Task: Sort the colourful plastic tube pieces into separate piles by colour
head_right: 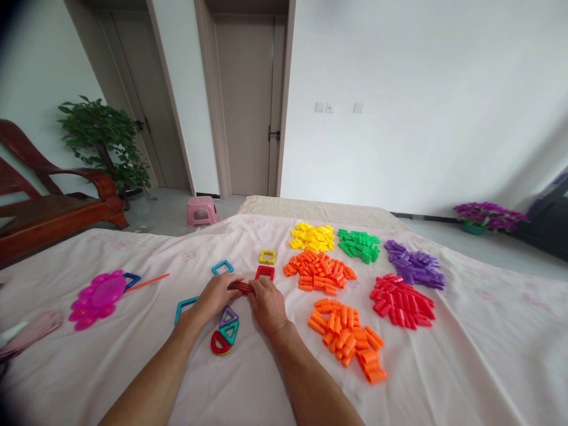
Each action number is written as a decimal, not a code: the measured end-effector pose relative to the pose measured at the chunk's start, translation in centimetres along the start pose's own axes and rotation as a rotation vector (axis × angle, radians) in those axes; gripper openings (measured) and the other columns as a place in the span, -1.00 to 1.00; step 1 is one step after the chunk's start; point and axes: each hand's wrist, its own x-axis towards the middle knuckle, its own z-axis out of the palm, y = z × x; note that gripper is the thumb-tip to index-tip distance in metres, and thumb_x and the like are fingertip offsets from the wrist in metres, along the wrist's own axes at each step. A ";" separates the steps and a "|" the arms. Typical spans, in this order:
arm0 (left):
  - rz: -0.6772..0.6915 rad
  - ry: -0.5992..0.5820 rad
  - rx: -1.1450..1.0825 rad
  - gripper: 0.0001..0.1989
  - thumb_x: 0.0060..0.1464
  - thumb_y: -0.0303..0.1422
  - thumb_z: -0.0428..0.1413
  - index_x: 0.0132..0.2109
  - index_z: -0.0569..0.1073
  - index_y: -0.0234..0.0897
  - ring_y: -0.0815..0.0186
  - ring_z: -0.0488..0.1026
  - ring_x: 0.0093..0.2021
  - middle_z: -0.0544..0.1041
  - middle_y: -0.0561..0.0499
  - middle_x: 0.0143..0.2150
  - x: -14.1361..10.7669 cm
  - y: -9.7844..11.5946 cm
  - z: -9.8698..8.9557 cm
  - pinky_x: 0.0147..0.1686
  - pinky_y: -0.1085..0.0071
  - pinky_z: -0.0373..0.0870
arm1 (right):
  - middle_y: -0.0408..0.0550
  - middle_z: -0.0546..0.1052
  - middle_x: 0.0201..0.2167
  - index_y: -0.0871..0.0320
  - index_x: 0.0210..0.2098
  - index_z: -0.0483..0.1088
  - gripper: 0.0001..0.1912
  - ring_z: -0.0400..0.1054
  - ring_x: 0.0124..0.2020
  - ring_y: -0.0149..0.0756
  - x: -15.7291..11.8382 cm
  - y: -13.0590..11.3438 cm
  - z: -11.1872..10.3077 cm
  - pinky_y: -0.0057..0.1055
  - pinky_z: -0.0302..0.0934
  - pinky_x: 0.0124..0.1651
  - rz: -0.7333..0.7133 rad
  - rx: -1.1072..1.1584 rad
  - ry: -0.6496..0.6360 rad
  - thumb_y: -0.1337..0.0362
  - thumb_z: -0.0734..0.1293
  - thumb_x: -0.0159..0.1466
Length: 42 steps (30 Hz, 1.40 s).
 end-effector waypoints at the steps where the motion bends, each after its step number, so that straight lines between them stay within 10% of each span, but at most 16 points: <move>1: 0.007 -0.005 0.006 -0.67 -0.01 -0.47 0.18 -0.06 0.63 -0.26 0.12 0.52 -0.01 0.64 -0.14 -0.07 0.0 0.0 0.0 0.06 0.30 0.35 | -0.03 0.52 -0.19 0.07 -0.09 0.47 -0.83 0.40 -0.12 -0.24 0.0 0.0 0.0 -0.41 0.27 -0.07 0.001 0.007 -0.001 0.35 0.29 0.35; 10: -0.033 -0.056 -0.204 -0.80 -0.09 -0.43 0.24 -0.24 0.66 -0.22 0.14 0.53 -0.14 0.66 -0.06 -0.21 0.1 -0.3 0.0 -0.04 0.33 0.35 | -0.01 0.54 -0.21 0.09 -0.11 0.50 -0.81 0.43 -0.15 -0.21 0.0 0.2 0.1 -0.36 0.29 -0.09 -0.009 0.095 0.058 0.38 0.30 0.31; 21: -0.359 0.099 -0.561 -0.63 -0.06 -0.19 0.28 -0.19 0.54 -0.42 0.28 0.55 -0.34 0.61 -0.15 -0.26 1.7 -2.2 1.4 -0.31 0.41 0.47 | 0.03 0.54 -0.13 0.13 -0.06 0.48 -0.70 0.40 -0.12 -0.20 0.8 3.3 0.7 -0.23 0.27 0.01 0.314 0.356 0.510 0.25 0.18 0.34; 31: -0.523 0.060 -0.387 -0.67 0.03 -0.15 0.23 -0.22 0.43 -0.34 0.28 0.54 -0.47 0.58 -0.06 -0.44 4.0 -0.3 4.0 -0.44 0.43 0.43 | 0.08 0.52 -0.12 0.15 -0.02 0.48 -0.63 0.36 -0.04 -0.11 1.0 4.6 1.6 -0.18 0.23 0.08 0.352 0.269 0.479 0.30 0.19 0.25; 42: -0.412 0.047 0.152 -0.81 -0.17 -0.31 0.29 -0.33 0.51 -0.19 0.16 0.51 -0.22 0.59 -0.03 -0.31 0.2 -1.5 -5.3 -0.26 0.38 0.28 | 0.06 0.49 -0.09 0.13 0.04 0.46 -0.60 0.32 -0.04 -0.14 0.9 4.4 1.2 -0.20 0.22 0.05 0.368 0.255 0.496 0.27 0.16 0.29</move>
